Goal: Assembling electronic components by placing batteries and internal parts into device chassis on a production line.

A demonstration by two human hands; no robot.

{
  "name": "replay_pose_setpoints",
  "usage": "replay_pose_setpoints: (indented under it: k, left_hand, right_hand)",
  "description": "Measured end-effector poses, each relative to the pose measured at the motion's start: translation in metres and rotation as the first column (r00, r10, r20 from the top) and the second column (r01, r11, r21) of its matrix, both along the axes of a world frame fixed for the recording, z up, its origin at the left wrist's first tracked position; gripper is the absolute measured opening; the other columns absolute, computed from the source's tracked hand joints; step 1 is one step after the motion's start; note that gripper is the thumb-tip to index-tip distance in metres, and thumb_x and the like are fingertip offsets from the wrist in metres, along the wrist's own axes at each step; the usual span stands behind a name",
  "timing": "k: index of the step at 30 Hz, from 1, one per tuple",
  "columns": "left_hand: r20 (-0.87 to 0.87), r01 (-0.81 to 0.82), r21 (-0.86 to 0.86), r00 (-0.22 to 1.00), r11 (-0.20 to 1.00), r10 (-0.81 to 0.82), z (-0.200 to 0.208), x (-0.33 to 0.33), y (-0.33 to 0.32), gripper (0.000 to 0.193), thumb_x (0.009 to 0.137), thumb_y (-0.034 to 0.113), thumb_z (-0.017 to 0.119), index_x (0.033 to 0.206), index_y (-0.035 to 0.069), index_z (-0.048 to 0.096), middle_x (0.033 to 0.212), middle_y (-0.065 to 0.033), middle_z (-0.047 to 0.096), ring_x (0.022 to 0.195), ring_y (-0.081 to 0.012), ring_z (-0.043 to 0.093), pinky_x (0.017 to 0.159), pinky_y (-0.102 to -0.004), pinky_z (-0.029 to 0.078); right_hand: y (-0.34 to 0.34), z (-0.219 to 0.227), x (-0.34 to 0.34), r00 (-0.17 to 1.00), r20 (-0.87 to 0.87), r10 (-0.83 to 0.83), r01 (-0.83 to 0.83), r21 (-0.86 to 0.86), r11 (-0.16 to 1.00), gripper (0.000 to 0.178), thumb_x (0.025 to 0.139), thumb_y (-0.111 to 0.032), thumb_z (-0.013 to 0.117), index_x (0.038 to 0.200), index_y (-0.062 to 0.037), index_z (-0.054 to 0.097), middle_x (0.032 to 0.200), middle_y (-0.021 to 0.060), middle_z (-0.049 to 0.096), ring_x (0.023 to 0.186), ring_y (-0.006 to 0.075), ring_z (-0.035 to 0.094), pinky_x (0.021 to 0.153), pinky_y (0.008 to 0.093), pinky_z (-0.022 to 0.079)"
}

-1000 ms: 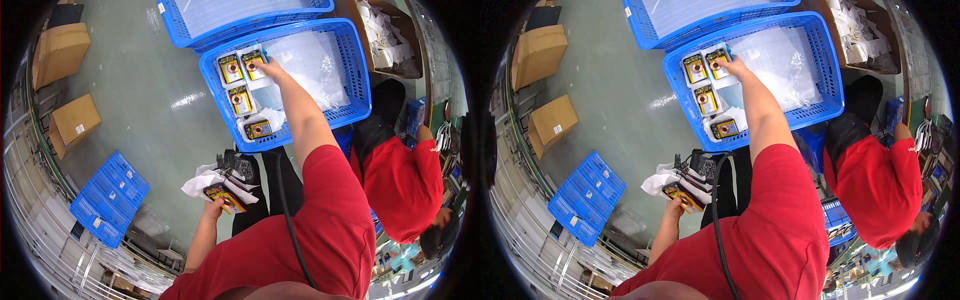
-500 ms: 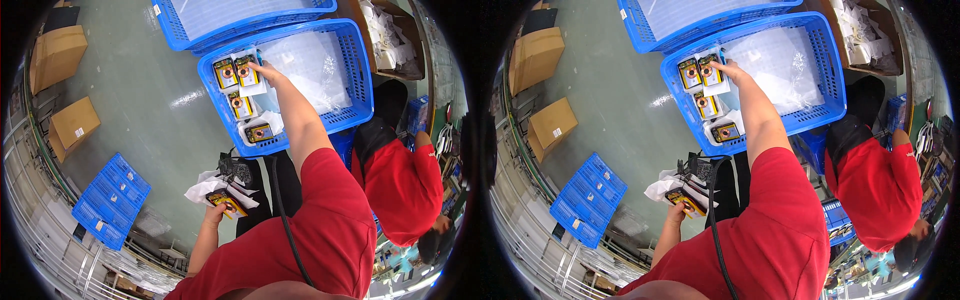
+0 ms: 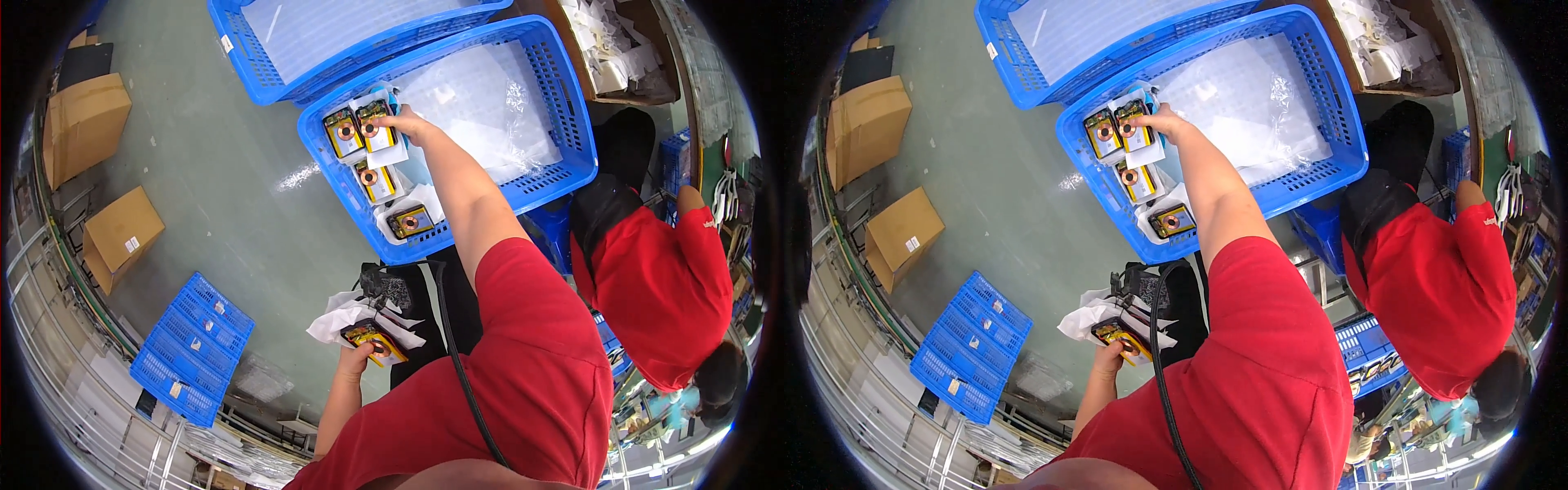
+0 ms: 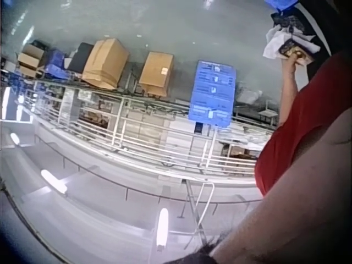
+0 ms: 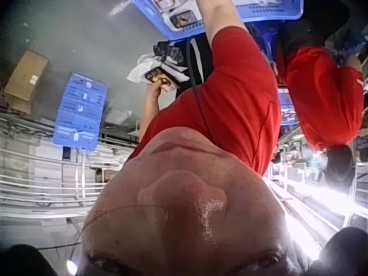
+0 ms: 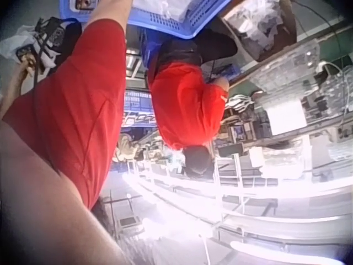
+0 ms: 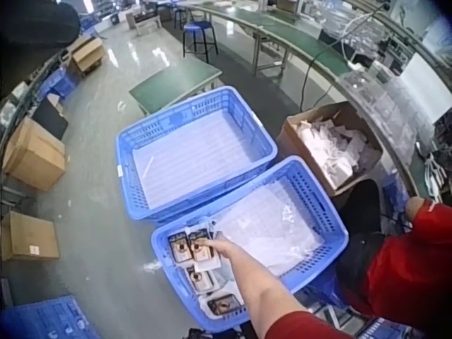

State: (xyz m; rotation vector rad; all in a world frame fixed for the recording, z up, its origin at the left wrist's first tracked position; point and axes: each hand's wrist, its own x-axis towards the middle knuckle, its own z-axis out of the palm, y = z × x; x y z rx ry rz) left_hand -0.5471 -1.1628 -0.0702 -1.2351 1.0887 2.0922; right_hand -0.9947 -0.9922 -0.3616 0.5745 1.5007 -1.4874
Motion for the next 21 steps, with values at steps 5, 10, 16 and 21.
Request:
replay_pose_setpoints:
  k: [5,10,16,21]
  left_hand:
    - [-0.009,0.069,0.029,0.998,0.997,-0.069,0.01,-0.017,0.006,0.082,0.067,0.042,0.091,0.129,0.005,0.053,0.111,-0.007,0.067,0.094,-0.0219,0.069,0.078,-0.0355,0.06]
    - [-0.028,0.029,0.04,0.999,0.999,-0.028,0.033,-0.034,0.012,0.068,0.066,0.028,0.091,0.121,0.002,0.06,0.103,-0.0069,0.07,0.088,-0.0194,0.07,0.075,-0.0325,0.058]
    - [-0.03,0.246,0.028,0.969,0.969,-0.246,0.043,-0.002,-0.016,0.08,0.067,0.043,0.089,0.127,0.004,0.055,0.11,-0.0071,0.067,0.096,-0.0213,0.068,0.08,-0.0349,0.058]
    - [-0.192,0.282,-0.052,0.939,0.958,-0.287,0.065,-0.005,-0.019,0.072,0.07,0.036,0.088,0.125,0.003,0.057,0.108,-0.007,0.069,0.093,-0.0202,0.068,0.081,-0.0341,0.057]
  right_hand:
    - [0.008,0.005,0.004,0.994,0.019,-0.103,0.103,-0.008,0.995,0.099,0.07,-0.022,0.086,0.143,0.0098,0.027,0.13,0.0274,0.056,0.112,0.0341,0.065,0.094,0.0462,0.056]
    - [0.043,0.0,0.026,0.946,0.032,-0.323,0.321,-0.232,0.918,0.062,0.078,-0.015,0.077,0.132,-0.0004,0.05,0.117,0.0167,0.067,0.101,0.0291,0.07,0.091,0.0434,0.058]
    - [0.125,0.086,0.097,0.829,0.27,-0.49,0.557,-0.483,0.676,0.052,0.084,-0.02,0.073,0.129,0.0015,0.057,0.122,0.0187,0.068,0.105,0.0304,0.07,0.095,0.045,0.057]
    - [0.206,0.165,0.198,0.778,0.245,-0.578,0.609,-0.52,0.599,0.051,0.085,-0.021,0.072,0.13,0.0005,0.059,0.124,0.0172,0.068,0.106,0.0319,0.069,0.098,0.0465,0.055]
